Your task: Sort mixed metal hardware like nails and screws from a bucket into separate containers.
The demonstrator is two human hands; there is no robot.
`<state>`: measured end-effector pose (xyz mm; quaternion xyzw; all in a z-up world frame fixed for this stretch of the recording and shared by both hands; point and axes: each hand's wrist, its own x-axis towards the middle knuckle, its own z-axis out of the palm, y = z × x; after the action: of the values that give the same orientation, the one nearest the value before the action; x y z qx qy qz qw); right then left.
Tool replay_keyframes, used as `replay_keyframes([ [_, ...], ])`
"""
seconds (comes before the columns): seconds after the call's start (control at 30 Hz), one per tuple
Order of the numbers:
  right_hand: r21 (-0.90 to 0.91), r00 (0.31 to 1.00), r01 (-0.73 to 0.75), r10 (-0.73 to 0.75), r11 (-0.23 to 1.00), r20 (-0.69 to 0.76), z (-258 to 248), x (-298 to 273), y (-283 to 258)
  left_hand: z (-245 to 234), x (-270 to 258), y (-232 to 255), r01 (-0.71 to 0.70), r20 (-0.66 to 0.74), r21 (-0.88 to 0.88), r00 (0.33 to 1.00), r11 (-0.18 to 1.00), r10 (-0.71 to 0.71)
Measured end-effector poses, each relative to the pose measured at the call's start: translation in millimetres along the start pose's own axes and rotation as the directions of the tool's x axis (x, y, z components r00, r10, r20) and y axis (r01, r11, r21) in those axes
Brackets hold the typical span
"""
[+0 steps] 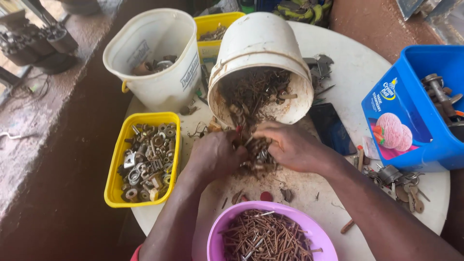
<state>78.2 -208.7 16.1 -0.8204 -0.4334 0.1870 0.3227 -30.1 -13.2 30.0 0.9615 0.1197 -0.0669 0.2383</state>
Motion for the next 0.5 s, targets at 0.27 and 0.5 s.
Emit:
replay_keyframes([
  [0.27, 0.036, 0.991, 0.0, 0.005, 0.999, -0.131, -23.6, -8.0, -23.3, -4.3, -18.7, 9.2, -0.015, 0.041, -0.012, 0.999, 1.0, 0.015],
  [0.5, -0.471, 0.984, 0.083, -0.148, 0.878, -0.102, -12.6, 40.2, -26.5, 22.0, -4.1, -7.5, -0.013, -0.171, -0.052, 0.985, 0.999, 0.004],
])
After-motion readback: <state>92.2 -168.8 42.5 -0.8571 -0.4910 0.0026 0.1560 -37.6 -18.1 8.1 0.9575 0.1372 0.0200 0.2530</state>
